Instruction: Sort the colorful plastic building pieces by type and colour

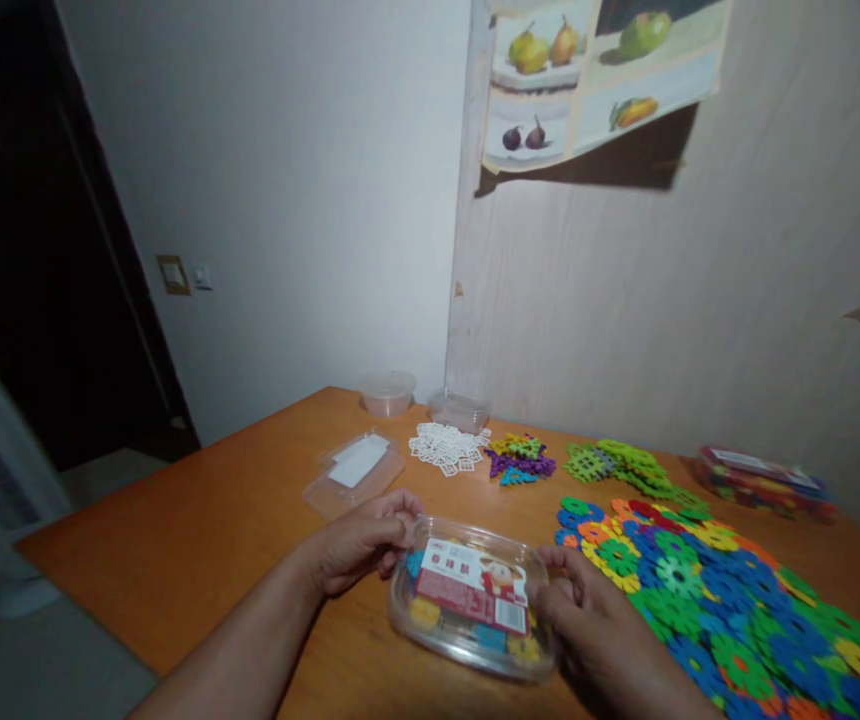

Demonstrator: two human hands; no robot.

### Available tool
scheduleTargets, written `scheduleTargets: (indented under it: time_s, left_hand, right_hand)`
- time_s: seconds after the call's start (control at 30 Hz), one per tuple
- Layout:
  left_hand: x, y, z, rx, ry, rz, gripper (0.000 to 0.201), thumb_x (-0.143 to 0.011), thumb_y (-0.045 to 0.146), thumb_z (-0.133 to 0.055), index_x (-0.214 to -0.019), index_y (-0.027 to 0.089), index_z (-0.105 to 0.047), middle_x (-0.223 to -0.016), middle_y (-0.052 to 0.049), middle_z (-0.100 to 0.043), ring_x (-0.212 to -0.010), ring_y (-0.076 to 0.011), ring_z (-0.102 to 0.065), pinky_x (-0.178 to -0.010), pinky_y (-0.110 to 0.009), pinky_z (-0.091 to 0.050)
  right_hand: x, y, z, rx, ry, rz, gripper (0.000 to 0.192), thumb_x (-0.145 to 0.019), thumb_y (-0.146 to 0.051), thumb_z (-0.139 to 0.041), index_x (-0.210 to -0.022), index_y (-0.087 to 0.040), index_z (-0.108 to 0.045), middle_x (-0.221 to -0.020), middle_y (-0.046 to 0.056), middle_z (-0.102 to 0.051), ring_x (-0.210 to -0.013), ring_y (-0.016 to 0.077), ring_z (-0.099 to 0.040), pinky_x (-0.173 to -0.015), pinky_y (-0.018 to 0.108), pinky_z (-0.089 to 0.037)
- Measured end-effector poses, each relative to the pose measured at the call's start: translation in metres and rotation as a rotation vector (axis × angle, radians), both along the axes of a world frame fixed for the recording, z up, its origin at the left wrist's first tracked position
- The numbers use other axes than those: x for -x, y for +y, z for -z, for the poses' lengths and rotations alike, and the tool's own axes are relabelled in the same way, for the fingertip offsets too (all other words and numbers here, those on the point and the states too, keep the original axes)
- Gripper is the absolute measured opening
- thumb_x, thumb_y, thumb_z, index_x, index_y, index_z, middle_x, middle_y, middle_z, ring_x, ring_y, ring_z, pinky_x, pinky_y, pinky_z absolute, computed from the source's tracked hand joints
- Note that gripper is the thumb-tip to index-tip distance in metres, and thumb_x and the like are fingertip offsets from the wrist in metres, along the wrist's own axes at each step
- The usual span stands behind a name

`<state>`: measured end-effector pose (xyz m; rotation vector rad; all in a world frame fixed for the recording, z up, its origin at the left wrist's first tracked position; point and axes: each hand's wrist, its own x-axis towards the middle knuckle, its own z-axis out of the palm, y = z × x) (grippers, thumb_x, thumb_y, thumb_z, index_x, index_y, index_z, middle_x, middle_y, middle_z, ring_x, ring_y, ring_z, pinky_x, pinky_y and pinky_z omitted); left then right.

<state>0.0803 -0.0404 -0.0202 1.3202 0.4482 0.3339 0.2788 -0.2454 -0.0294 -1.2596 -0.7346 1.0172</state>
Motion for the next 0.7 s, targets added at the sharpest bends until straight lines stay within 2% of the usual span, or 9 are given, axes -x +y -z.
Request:
scheduleTargets:
  time_s: [0.17,0.37,0.57,0.63,0.7]
  left_hand:
    - [0.000,0.000,0.000,0.013,-0.004,0.003,0.036,-0.067,0.017,-0.068,-0.099,0.018,-0.053,-0.067,0.007,-0.055,-0.044,-0.0047,-0.041,-0.042,-0.018,-0.024]
    - [0.000,-0.002,-0.002,0.011,0.014,-0.005,0.037,-0.066,0.020,-0.070,-0.099,0.018,-0.054,-0.066,0.006,-0.056,-0.043,-0.0046,-0.042,-0.042,-0.018,-0.025]
    - [0.002,-0.004,-0.006,-0.009,0.039,0.008,0.039,-0.066,0.025,-0.074,-0.099,0.017,-0.055,-0.067,0.005,-0.057,-0.043,-0.0048,-0.043,-0.042,-0.019,-0.028]
    - [0.003,-0.004,-0.007,-0.032,0.046,0.009,0.038,-0.069,0.029,-0.075,-0.100,0.017,-0.055,-0.067,0.004,-0.057,-0.044,-0.0054,-0.044,-0.043,-0.019,-0.029]
    - [0.003,-0.003,-0.008,-0.063,0.052,-0.042,0.039,-0.073,0.035,-0.074,-0.102,0.017,-0.056,-0.066,0.004,-0.056,-0.045,-0.0059,-0.044,-0.045,-0.019,-0.029]
  right_hand:
    - [0.002,-0.001,0.001,0.039,0.004,0.031,0.056,-0.071,-0.068,-0.073,-0.096,-0.023,-0.052,-0.076,0.004,-0.071,-0.067,0.0220,-0.068,-0.056,0.028,-0.047]
    - [0.003,-0.005,-0.006,0.094,-0.005,0.021,0.052,-0.073,-0.066,-0.072,-0.098,-0.024,-0.055,-0.091,0.009,-0.074,-0.071,0.0241,-0.070,-0.054,0.029,-0.049]
    - [-0.001,-0.008,-0.014,0.118,-0.007,-0.004,0.045,-0.072,-0.056,-0.077,-0.101,-0.026,-0.061,-0.085,0.008,-0.074,-0.072,0.0265,-0.070,-0.060,0.034,-0.053]
    - [-0.003,-0.008,-0.013,0.100,0.034,-0.031,0.048,-0.072,-0.054,-0.079,-0.106,-0.025,-0.061,-0.085,0.008,-0.074,-0.071,0.0252,-0.070,-0.063,0.034,-0.053]
    - [-0.004,-0.008,-0.009,0.084,0.049,-0.019,0.052,-0.072,-0.054,-0.079,-0.110,-0.023,-0.060,-0.081,0.006,-0.073,-0.065,0.0220,-0.068,-0.060,0.032,-0.052]
